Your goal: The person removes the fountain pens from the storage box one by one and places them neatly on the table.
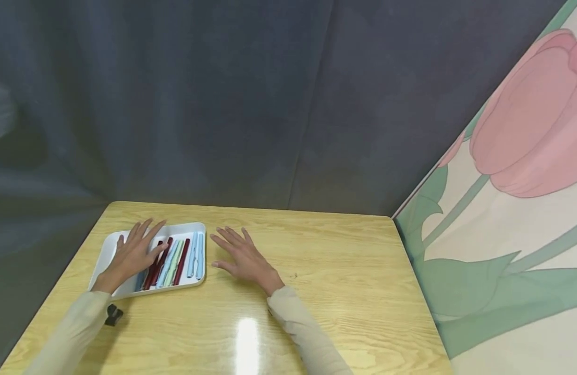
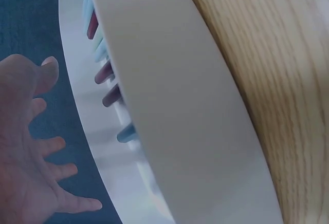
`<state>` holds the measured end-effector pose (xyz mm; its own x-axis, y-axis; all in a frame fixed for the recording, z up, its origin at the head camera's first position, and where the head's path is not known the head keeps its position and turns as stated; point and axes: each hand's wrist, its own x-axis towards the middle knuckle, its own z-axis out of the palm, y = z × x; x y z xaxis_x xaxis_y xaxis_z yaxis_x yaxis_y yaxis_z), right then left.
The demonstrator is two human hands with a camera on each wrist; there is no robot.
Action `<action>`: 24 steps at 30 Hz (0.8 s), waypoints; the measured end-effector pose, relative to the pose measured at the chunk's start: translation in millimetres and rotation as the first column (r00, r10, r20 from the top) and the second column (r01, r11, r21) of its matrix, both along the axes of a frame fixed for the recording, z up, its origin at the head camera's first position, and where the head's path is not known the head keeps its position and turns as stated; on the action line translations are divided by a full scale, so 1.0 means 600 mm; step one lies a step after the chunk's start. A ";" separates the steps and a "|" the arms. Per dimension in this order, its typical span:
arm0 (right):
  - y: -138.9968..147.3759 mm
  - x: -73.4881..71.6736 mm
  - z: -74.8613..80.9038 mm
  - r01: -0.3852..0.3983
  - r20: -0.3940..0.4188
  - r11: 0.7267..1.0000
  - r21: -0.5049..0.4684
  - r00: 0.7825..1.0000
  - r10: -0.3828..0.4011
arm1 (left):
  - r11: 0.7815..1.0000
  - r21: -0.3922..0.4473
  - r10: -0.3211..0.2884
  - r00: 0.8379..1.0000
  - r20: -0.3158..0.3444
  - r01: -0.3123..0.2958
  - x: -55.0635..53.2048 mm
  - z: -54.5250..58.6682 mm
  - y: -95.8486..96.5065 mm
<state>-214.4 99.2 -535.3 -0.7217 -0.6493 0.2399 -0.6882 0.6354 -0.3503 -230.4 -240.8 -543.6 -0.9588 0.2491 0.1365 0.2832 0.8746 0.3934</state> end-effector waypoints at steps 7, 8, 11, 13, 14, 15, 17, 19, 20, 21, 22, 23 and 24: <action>-0.008 0.005 -0.001 0.003 0.019 1.000 0.020 1.000 -0.003 | 1.000 0.006 0.028 1.000 -0.010 -0.028 0.007 -0.003 -0.014; -0.009 0.006 -0.002 0.004 0.017 1.000 0.026 1.000 -0.004 | 0.999 0.009 0.034 0.999 -0.012 -0.034 0.007 -0.003 -0.017; -0.012 0.006 -0.004 0.003 0.014 0.999 0.044 1.000 -0.004 | 0.998 0.013 0.055 0.998 -0.021 -0.055 0.009 -0.005 -0.025; -0.014 0.005 -0.005 0.001 0.012 0.999 0.049 1.000 -0.002 | 0.998 0.014 0.065 0.997 -0.031 -0.065 0.010 -0.006 -0.031; -0.015 0.005 -0.005 0.001 0.007 0.999 0.052 1.000 -0.001 | 0.998 0.012 0.069 0.997 -0.038 -0.069 0.011 -0.006 -0.034; -0.015 0.005 -0.005 0.000 0.004 0.999 0.053 1.000 0.000 | 0.997 0.010 0.074 0.996 -0.041 -0.074 0.011 -0.007 -0.036; -0.016 0.004 -0.006 0.001 0.000 0.998 0.060 1.000 -0.001 | 0.996 0.007 0.085 0.996 -0.036 -0.085 0.013 -0.008 -0.039; -0.017 0.004 -0.007 0.004 -0.010 0.997 0.072 1.000 -0.003 | 0.995 -0.002 0.099 0.995 -0.026 -0.099 0.015 -0.009 -0.042; -0.018 0.005 -0.008 0.006 -0.010 0.997 0.077 1.000 -0.005 | 0.994 -0.007 0.107 0.994 -0.023 -0.107 0.016 -0.010 -0.044; -0.018 0.005 -0.009 0.006 -0.010 0.997 0.081 1.000 -0.006 | 0.993 -0.012 0.114 0.993 -0.016 -0.115 0.017 -0.011 -0.046; -0.018 0.006 -0.009 0.007 -0.007 0.996 0.085 1.000 -0.006 | 0.992 -0.017 0.122 0.992 -0.009 -0.122 0.018 -0.011 -0.047; -0.019 0.006 -0.010 0.007 -0.005 0.996 0.089 1.000 -0.007 | 0.991 -0.020 0.129 0.992 -0.004 -0.129 0.018 -0.012 -0.049; -0.019 0.007 -0.010 0.007 -0.001 0.996 0.090 1.000 -0.007 | 0.991 -0.021 0.135 0.991 -0.003 -0.135 0.019 -0.012 -0.051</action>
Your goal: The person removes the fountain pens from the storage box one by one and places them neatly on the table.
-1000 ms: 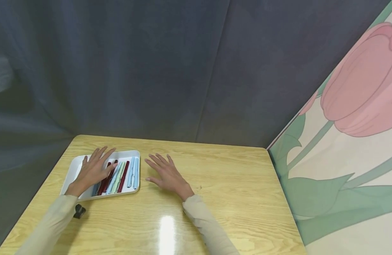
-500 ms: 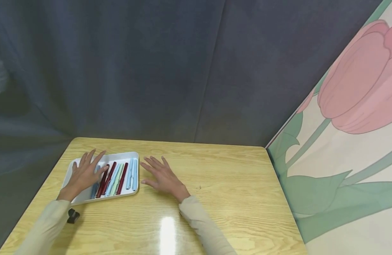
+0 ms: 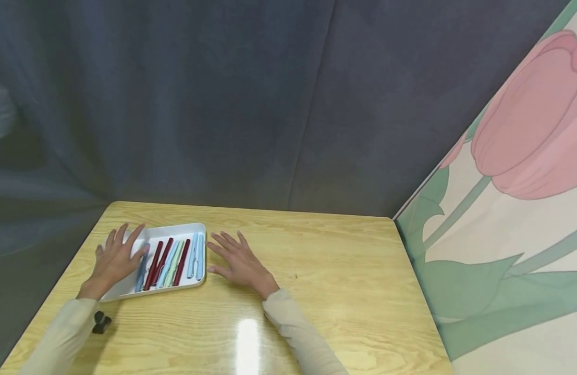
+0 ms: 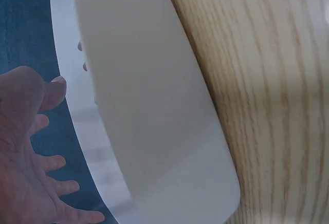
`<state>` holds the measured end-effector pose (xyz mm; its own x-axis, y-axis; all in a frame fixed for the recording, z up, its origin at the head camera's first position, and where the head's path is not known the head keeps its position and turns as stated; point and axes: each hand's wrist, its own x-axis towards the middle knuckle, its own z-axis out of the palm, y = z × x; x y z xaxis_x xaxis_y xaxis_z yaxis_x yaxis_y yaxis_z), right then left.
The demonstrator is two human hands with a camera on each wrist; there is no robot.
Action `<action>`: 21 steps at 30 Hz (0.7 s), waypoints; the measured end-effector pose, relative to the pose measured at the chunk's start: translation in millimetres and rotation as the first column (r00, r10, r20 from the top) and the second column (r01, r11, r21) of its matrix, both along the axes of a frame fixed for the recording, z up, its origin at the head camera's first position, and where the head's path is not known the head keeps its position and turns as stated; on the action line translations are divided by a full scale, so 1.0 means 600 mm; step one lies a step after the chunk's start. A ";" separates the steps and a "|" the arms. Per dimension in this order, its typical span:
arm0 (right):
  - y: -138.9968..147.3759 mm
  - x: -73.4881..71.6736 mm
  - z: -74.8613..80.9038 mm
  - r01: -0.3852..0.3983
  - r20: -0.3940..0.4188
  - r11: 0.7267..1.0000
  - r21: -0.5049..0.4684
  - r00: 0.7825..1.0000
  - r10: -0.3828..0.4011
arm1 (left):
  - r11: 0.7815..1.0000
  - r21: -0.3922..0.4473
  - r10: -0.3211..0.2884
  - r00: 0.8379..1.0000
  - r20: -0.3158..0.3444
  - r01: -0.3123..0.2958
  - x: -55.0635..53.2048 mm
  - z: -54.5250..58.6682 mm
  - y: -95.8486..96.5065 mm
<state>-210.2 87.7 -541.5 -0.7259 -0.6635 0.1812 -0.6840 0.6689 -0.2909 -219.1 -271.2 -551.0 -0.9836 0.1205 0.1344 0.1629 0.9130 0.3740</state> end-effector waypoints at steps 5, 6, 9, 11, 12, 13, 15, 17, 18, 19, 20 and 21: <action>-0.001 0.001 0.001 0.000 0.026 1.000 0.006 1.000 0.000 | 1.000 0.010 0.019 1.000 -0.017 -0.019 0.000 -0.001 -0.008; -0.002 0.001 0.002 -0.001 0.029 1.000 0.007 1.000 0.001 | 1.000 0.010 0.023 1.000 -0.017 -0.023 0.000 -0.002 -0.009; -0.005 0.002 0.001 -0.003 0.027 1.000 0.020 1.000 0.003 | 0.999 0.015 0.038 0.999 -0.009 -0.038 0.001 -0.002 -0.013; -0.008 0.002 0.001 -0.006 0.013 1.000 0.025 1.000 0.006 | 0.999 0.018 0.050 0.999 -0.001 -0.050 0.002 -0.002 -0.016; -0.009 0.002 0.001 -0.008 0.006 1.000 0.024 1.000 0.008 | 0.998 0.021 0.056 0.998 -0.002 -0.056 0.003 -0.001 -0.017; -0.010 0.002 0.000 -0.010 -0.001 1.000 0.026 1.000 0.010 | 0.997 0.026 0.066 0.998 0.000 -0.066 0.004 -0.001 -0.019; -0.012 0.002 0.000 -0.015 -0.007 0.999 0.031 1.000 0.015 | 0.996 0.036 0.086 0.996 0.003 -0.086 0.006 0.000 -0.023; -0.013 0.002 0.000 -0.018 -0.004 0.999 0.033 1.000 0.018 | 0.994 0.038 0.098 0.995 0.020 -0.099 0.007 0.000 -0.026; -0.014 0.002 -0.001 -0.019 -0.003 0.999 0.036 1.000 0.019 | 0.994 0.040 0.101 0.994 0.030 -0.102 0.007 0.000 -0.026; -0.014 0.002 -0.001 -0.017 0.001 0.999 0.039 1.000 0.017 | 0.994 0.041 0.102 0.994 0.040 -0.103 0.008 -0.001 -0.027; -0.014 0.003 -0.002 -0.016 0.004 0.999 0.041 1.000 0.016 | 0.994 0.044 0.101 0.994 0.048 -0.103 0.008 0.000 -0.027; -0.014 0.003 -0.003 -0.014 0.006 0.999 0.042 1.000 0.013 | 0.994 0.043 0.101 0.993 0.058 -0.104 0.008 0.001 -0.028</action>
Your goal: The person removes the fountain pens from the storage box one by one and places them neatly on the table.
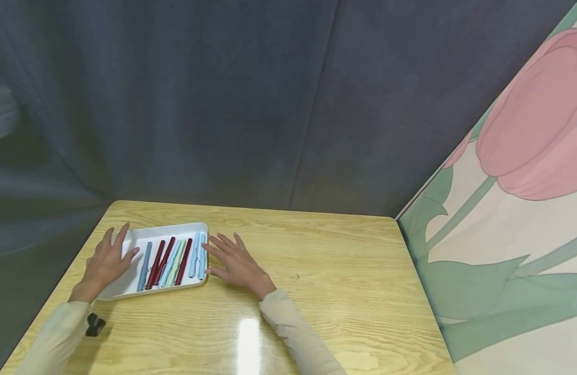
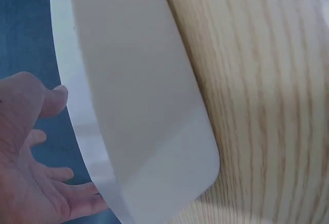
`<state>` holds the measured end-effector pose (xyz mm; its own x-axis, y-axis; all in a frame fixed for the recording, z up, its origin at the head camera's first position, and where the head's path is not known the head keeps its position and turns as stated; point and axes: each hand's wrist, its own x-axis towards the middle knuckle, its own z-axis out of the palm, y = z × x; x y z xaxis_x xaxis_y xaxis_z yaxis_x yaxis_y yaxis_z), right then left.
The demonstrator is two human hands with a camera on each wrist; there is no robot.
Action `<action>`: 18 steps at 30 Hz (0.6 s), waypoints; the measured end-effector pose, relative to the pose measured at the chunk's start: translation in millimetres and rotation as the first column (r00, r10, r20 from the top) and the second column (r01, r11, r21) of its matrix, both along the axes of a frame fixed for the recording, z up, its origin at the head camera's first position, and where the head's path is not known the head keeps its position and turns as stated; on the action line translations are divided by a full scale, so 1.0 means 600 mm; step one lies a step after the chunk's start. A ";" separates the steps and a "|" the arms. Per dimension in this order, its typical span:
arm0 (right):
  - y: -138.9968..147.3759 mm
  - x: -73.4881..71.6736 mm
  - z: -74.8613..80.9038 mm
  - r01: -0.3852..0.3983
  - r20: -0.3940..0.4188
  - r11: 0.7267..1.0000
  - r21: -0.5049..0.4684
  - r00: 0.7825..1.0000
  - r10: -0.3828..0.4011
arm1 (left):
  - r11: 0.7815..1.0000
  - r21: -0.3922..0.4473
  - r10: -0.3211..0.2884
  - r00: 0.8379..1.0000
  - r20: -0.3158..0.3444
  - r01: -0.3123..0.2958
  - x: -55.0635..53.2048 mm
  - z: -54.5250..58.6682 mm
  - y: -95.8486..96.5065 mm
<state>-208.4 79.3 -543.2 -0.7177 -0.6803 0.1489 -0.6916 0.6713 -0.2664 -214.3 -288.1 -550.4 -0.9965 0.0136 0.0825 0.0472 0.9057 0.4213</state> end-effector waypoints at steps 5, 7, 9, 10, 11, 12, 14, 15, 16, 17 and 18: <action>-0.002 0.000 -0.003 -0.001 0.016 1.000 -0.010 1.000 0.001 | 0.998 0.032 0.057 0.997 0.046 -0.059 0.000 0.007 -0.010; -0.003 0.001 -0.004 -0.004 0.018 1.000 -0.010 1.000 0.004 | 0.996 0.051 0.075 0.994 0.081 -0.080 -0.001 0.010 -0.019; -0.004 0.001 -0.006 -0.003 0.015 1.000 -0.005 1.000 0.003 | 0.993 0.077 0.078 0.989 0.125 -0.088 -0.001 0.014 -0.033; -0.005 0.000 -0.007 -0.002 0.012 1.000 -0.003 1.000 0.002 | 0.990 0.103 0.077 0.985 0.152 -0.093 -0.002 0.017 -0.040; -0.005 0.000 -0.008 -0.002 0.008 1.000 0.001 1.000 0.002 | 0.987 0.131 0.072 0.982 0.174 -0.096 -0.003 0.019 -0.048; -0.005 0.000 -0.009 -0.002 0.006 1.000 0.001 1.000 0.002 | 0.983 0.157 0.065 0.980 0.190 -0.096 -0.005 0.021 -0.056; -0.004 -0.001 -0.011 0.001 0.006 1.000 -0.001 1.000 -0.001 | 0.975 0.200 0.052 0.975 0.216 -0.096 -0.007 0.023 -0.072; -0.004 -0.002 -0.012 0.004 0.007 1.000 -0.002 1.000 -0.004 | 0.971 0.219 0.044 0.974 0.223 -0.094 -0.008 0.025 -0.078; -0.003 -0.003 -0.013 0.007 0.006 1.000 -0.001 1.000 -0.007 | 0.969 0.232 0.035 0.973 0.227 -0.089 -0.009 0.024 -0.084; -0.002 -0.003 -0.013 0.010 0.010 1.000 -0.003 1.000 -0.010 | 0.969 0.233 0.029 0.974 0.225 -0.083 -0.009 0.023 -0.089; -0.001 -0.004 -0.014 0.012 0.013 1.000 -0.004 1.000 -0.012 | 0.969 0.233 0.028 0.974 0.223 -0.081 -0.010 0.021 -0.093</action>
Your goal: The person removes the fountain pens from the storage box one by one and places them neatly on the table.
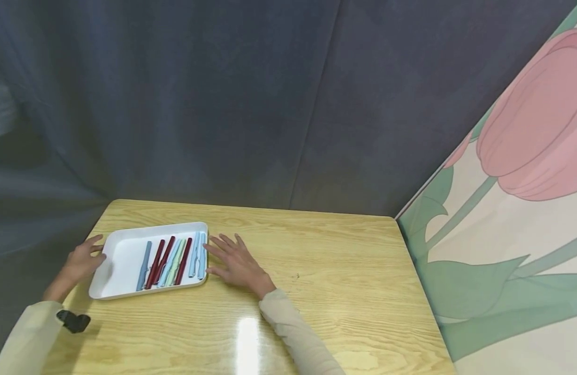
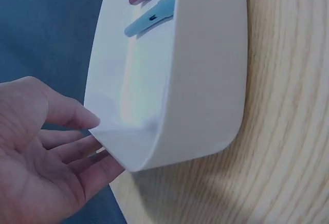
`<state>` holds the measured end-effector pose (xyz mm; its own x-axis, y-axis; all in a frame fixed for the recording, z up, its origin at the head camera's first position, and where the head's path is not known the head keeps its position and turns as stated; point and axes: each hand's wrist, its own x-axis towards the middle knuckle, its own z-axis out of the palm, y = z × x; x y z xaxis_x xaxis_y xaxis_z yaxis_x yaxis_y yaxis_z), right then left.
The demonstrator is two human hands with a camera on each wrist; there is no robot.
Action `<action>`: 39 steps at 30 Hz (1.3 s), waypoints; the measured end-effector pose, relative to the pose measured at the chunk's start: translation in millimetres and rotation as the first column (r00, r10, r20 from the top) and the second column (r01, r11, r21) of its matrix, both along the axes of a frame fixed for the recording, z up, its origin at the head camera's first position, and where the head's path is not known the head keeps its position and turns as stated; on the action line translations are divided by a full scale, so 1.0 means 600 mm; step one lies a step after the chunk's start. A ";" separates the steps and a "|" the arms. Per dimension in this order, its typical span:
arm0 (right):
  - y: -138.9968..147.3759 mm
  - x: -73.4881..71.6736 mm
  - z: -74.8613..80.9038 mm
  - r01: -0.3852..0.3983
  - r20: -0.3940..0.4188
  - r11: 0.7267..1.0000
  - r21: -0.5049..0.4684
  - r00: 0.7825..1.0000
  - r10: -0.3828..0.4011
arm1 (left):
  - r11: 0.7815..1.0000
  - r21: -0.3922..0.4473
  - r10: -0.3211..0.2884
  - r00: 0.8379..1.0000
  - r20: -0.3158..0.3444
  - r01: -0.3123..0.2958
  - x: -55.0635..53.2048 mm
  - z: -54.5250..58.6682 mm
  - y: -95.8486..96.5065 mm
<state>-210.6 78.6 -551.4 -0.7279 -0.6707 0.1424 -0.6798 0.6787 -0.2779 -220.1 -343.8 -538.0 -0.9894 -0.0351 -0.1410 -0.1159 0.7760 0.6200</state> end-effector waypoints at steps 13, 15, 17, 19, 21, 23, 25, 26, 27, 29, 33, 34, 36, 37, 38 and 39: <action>-0.002 0.004 -0.002 -0.011 0.006 1.000 0.015 1.000 0.011 | 0.964 0.265 -0.058 0.993 0.104 0.029 0.011 -0.008 0.000; -0.001 0.004 -0.001 -0.013 0.010 1.000 0.013 1.000 0.013 | 0.959 0.281 -0.061 0.993 0.104 0.030 0.013 -0.007 0.004; -0.001 0.004 0.000 -0.015 0.012 1.000 0.016 1.000 0.014 | 0.959 0.283 -0.061 0.993 0.103 0.030 0.015 -0.005 0.008; 0.000 0.003 -0.001 -0.020 0.005 1.000 0.021 1.000 0.019 | 0.960 0.278 -0.058 0.993 0.102 0.027 0.017 -0.004 0.012; 0.000 0.003 -0.002 -0.025 0.006 0.999 0.022 1.000 0.025 | 0.957 0.288 -0.058 0.992 0.108 0.024 0.017 -0.003 0.014; -0.001 0.003 -0.004 -0.029 0.003 0.999 0.024 1.000 0.029 | 0.955 0.298 -0.055 0.992 0.117 0.018 0.017 -0.004 0.016; -0.001 0.003 -0.006 -0.032 -0.002 0.999 0.032 0.999 0.032 | 0.953 0.302 -0.051 0.991 0.126 0.011 0.016 -0.006 0.018; -0.001 0.004 -0.006 -0.033 -0.004 0.999 0.036 0.999 0.033 | 0.952 0.307 -0.054 0.990 0.134 0.011 0.016 -0.006 0.018; -0.002 0.004 -0.006 -0.035 -0.009 0.998 0.043 0.999 0.035 | 0.953 0.304 -0.053 0.989 0.140 0.008 0.016 -0.007 0.019; -0.002 0.005 -0.006 -0.038 -0.017 0.998 0.059 0.999 0.039 | 0.955 0.295 -0.055 0.987 0.149 0.009 0.016 -0.008 0.020; -0.004 0.006 -0.006 -0.049 -0.048 0.994 0.101 0.997 0.054 | 0.957 0.289 -0.074 0.986 0.152 0.028 0.019 -0.005 0.024; -0.004 0.006 -0.006 -0.051 -0.055 0.993 0.110 0.997 0.058 | 0.955 0.294 -0.082 0.985 0.152 0.034 0.020 -0.005 0.025; -0.003 0.007 -0.006 -0.056 -0.068 0.991 0.120 0.996 0.065 | 0.955 0.293 -0.088 0.985 0.151 0.040 0.020 -0.005 0.028; -0.003 0.007 -0.006 -0.059 -0.073 0.991 0.123 0.995 0.068 | 0.955 0.294 -0.090 0.984 0.151 0.043 0.020 -0.005 0.030; -0.003 0.008 -0.005 -0.062 -0.076 0.990 0.124 0.995 0.071 | 0.955 0.292 -0.092 0.984 0.151 0.045 0.020 -0.005 0.031; -0.003 0.008 -0.004 -0.063 -0.077 0.990 0.123 0.994 0.073 | 0.955 0.294 -0.091 0.984 0.156 0.042 0.020 -0.005 0.033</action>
<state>-205.7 76.8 -553.5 -0.6691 -0.7343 0.1144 -0.7426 0.6550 -0.1395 -207.8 -324.2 -541.1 -0.9499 0.0962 -0.2974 -0.1903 0.5767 0.7945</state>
